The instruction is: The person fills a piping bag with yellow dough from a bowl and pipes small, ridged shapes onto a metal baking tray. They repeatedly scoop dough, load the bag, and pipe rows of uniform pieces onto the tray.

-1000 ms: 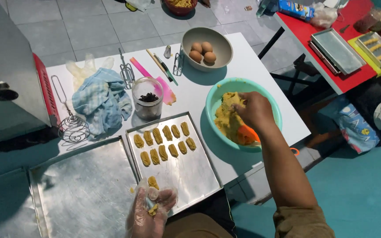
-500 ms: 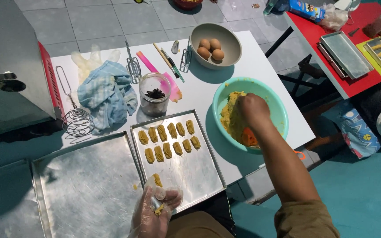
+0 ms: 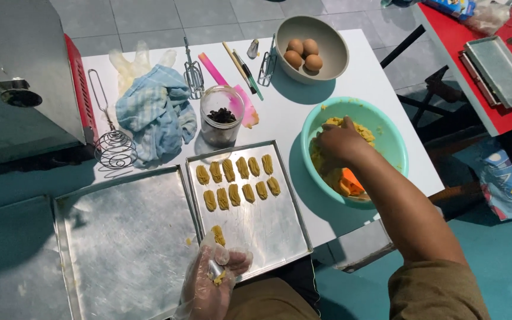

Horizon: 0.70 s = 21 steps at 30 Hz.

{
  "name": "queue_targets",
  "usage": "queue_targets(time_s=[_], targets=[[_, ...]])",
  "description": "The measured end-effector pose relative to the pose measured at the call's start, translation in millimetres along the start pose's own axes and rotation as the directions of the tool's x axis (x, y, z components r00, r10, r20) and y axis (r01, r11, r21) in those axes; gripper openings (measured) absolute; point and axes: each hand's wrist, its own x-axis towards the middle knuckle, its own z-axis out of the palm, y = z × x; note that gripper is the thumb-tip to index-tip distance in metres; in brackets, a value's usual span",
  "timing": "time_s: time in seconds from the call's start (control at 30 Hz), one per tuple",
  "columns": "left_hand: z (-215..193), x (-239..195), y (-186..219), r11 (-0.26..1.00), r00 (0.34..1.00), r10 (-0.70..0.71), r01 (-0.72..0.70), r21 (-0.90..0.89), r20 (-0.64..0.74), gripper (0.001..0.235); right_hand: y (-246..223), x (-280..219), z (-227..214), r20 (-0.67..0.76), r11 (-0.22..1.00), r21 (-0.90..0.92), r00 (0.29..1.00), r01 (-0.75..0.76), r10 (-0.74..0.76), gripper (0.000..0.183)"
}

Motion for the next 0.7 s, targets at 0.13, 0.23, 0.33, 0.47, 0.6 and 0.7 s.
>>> queue_targets(time_s=[0.13, 0.23, 0.33, 0.47, 0.6, 0.7], targets=[[-2, 2, 0, 1.0, 1.0, 0.002, -0.002, 0.002, 0.004, 0.059, -4, 2, -3, -0.053, 1.0, -0.031, 0.999, 0.003, -0.005, 0.046], [-7, 5, -4, 0.994, 0.993, 0.082, -0.087, 0.059, 0.085, 0.045, -3, 9, 4, -0.159, 1.0, 0.007, 0.987, 0.018, -0.017, 0.039], [-6, 3, -2, 0.997, 0.986, 0.072, -0.072, -0.008, 0.151, 0.04, -6, 9, 9, -0.17, 0.997, 0.072, 0.985, 0.006, 0.006, 0.031], [-6, -4, -6, 0.997, 0.988, 0.074, -0.075, 0.004, 0.136, 0.042, -4, 20, 33, -0.39, 0.992, 0.118, 0.921, 0.043, 0.006, 0.019], [-8, -8, -7, 0.995, 0.978, 0.097, -0.096, -0.011, 0.184, 0.043, 4, 50, 62, -0.628, 0.97, 0.186, 0.778, 0.155, -0.004, 0.02], [-8, -18, -1, 0.997, 0.971, 0.081, -0.077, -0.029, 0.227, 0.042, 0, 38, 47, -0.471, 0.939, 0.333, 0.877, 0.082, 0.091, 0.016]])
